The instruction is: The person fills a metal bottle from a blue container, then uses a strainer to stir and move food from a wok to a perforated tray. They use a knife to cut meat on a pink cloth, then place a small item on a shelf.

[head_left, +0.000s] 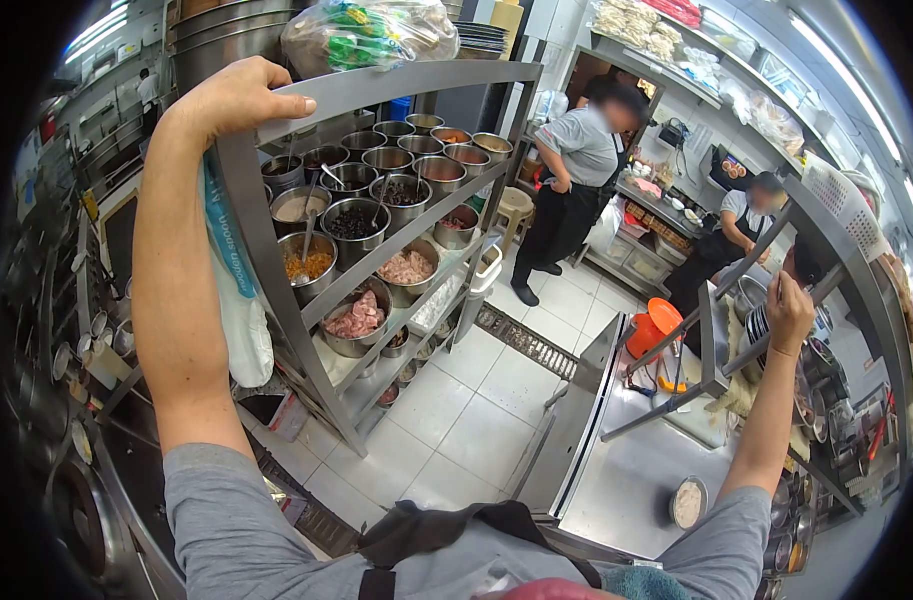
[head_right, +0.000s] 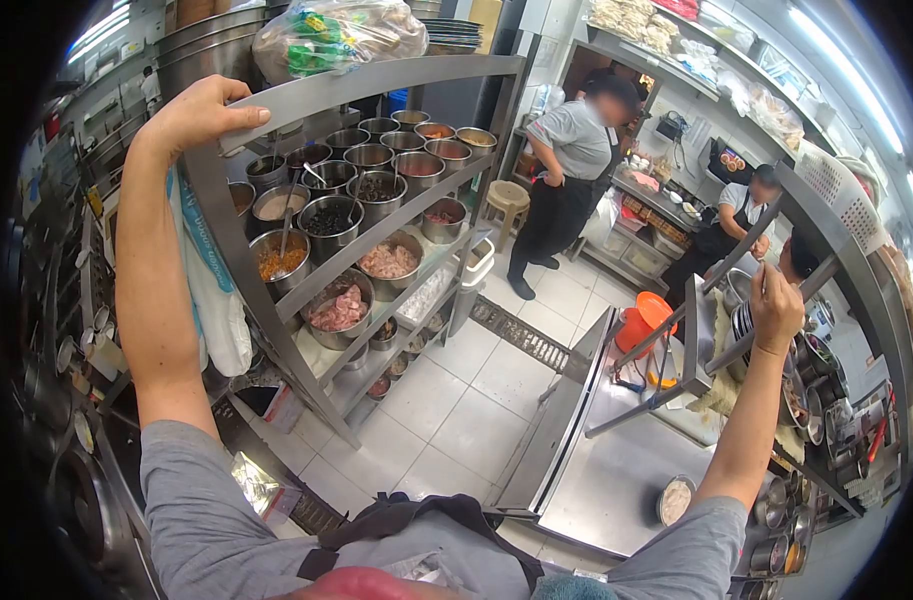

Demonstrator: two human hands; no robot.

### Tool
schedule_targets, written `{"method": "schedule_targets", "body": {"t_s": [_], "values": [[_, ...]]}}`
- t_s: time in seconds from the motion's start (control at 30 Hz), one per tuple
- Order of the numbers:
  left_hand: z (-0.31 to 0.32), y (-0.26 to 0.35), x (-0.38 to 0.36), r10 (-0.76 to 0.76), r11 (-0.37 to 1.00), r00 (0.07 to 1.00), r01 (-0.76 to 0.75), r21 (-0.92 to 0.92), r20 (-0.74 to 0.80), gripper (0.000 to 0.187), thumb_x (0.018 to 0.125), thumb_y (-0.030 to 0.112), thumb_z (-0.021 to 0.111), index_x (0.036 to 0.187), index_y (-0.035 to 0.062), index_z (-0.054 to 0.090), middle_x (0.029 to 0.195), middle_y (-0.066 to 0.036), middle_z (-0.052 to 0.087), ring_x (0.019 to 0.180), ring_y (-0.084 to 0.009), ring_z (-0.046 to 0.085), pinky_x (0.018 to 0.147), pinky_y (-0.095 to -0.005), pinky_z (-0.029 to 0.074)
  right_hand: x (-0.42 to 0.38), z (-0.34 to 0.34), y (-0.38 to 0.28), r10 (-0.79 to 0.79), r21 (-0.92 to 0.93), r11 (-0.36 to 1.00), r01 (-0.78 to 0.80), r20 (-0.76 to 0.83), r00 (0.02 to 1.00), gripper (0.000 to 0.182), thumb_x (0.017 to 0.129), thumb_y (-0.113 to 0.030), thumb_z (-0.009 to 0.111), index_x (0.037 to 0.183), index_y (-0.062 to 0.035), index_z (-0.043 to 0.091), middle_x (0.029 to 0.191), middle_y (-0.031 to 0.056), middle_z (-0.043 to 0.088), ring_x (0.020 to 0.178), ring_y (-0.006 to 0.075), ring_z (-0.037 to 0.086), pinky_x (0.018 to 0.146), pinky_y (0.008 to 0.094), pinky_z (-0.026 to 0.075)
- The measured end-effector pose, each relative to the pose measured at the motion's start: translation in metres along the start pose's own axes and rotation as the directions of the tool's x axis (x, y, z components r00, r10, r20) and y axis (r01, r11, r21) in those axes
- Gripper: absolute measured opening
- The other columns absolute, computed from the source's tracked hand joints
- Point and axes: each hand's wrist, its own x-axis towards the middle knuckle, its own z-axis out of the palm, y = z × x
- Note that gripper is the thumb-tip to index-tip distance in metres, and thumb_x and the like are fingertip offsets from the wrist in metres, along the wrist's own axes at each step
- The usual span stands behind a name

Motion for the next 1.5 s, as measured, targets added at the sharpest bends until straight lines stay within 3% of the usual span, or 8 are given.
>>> {"method": "schedule_targets", "body": {"t_s": [0.57,0.73,0.9,1.07,1.2,1.3,1.4,1.5], "values": [[0.011,-0.053,0.037,0.148,0.989,0.982,-0.148,-0.006,0.114,0.051,0.079,0.038,0.067,0.104,-0.0062,0.06,0.094,-0.02,0.063,0.087,-0.0266,0.061,0.077,-0.0347,0.047,-0.109,-0.059,-0.08,0.335,0.521,0.689,-0.505,0.389,0.858,0.021,0.081,-0.025,0.064,0.076,-0.0046,0.064,0.06,0.0151,0.058,0.053,0.031,0.057,0.053,0.0372,0.046],[-0.011,-0.006,0.005,0.221,0.968,0.97,-0.231,0.1,0.102,0.048,0.082,0.038,0.064,0.1,-0.0066,0.064,0.088,-0.023,0.066,0.082,-0.0333,0.064,0.073,-0.0389,0.047,-0.325,-0.213,-0.252,0.089,-0.064,0.498,-0.865,0.996,-0.022,0.024,0.082,-0.036,0.062,0.086,-0.0131,0.068,0.071,0.0123,0.066,0.066,0.0282,0.065,0.065,0.0406,0.052],[-0.013,-0.002,0.003,0.181,0.974,0.975,-0.196,0.117,0.126,0.057,0.082,0.045,0.063,0.099,-0.0088,0.062,0.087,-0.026,0.065,0.081,-0.0364,0.063,0.073,-0.0409,0.046,-0.563,-0.41,-0.323,0.276,-0.792,0.389,-0.471,0.588,-0.761,0.028,0.083,-0.031,0.059,0.094,-0.0082,0.07,0.094,0.0177,0.067,0.086,0.0327,0.065,0.076,0.0429,0.051],[-0.002,-0.031,0.019,0.069,0.995,0.997,-0.067,0.078,-0.023,0.059,0.081,0.052,0.062,0.102,-0.0028,0.065,0.095,-0.024,0.066,0.093,-0.0352,0.063,0.082,-0.042,0.044,-0.591,-0.471,-0.268,0.592,-0.93,0.038,-0.364,0.315,-0.742,0.028,0.076,-0.027,0.065,0.091,-0.0038,0.07,0.102,0.0179,0.066,0.093,0.0334,0.065,0.082,0.0414,0.052],[0.018,0.034,-0.046,0.445,0.84,-0.098,-0.299,0.453,-0.89,0.038,0.089,0.039,0.06,0.088,0.0016,0.067,0.08,-0.013,0.066,0.067,-0.0276,0.063,0.06,-0.0361,0.051,-0.658,-0.432,-0.264,0.552,-0.836,0.204,-0.509,0.528,-0.645,0.027,0.079,-0.028,0.061,0.083,-0.0037,0.071,0.091,0.0192,0.066,0.089,0.0317,0.065,0.08,0.0413,0.052],[0.088,0.094,-0.133,0.083,0.885,-0.048,-0.456,0.096,-0.995,0.038,0.089,0.038,0.061,0.088,0.0001,0.064,0.08,-0.015,0.064,0.066,-0.026,0.061,0.058,-0.0367,0.05,-0.61,-0.417,-0.255,0.318,-0.69,0.085,-0.719,0.703,-0.636,0.029,0.08,-0.029,0.059,0.088,-0.003,0.07,0.088,0.0166,0.068,0.085,0.0306,0.067,0.08,0.0413,0.052],[0.302,0.108,-0.191,0.054,0.399,0.939,-0.331,-0.855,-0.339,0.026,0.091,0.027,0.046,0.097,0.0039,0.057,0.078,-0.008,0.059,0.061,-0.0158,0.055,0.054,-0.0286,0.045,-0.568,-0.425,-0.236,0.366,-0.558,0.3,-0.774,0.817,-0.447,0.028,0.08,-0.028,0.058,0.091,-0.0047,0.07,0.091,0.0186,0.067,0.085,0.0335,0.065,0.081,0.0412,0.051],[0.411,0.222,-0.348,0.459,0.567,0.56,0.413,-0.713,0.69,0.02,0.085,0.026,0.055,0.094,0.0079,0.061,0.082,-0.01,0.065,0.069,-0.0204,0.062,0.06,-0.0369,0.05,-0.555,-0.466,-0.209,0.348,-0.639,0.161,-0.752,0.749,-0.563,0.029,0.079,-0.027,0.058,0.092,-0.0053,0.07,0.095,0.0184,0.066,0.089,0.0342,0.064,0.084,0.0409,0.05]]}}
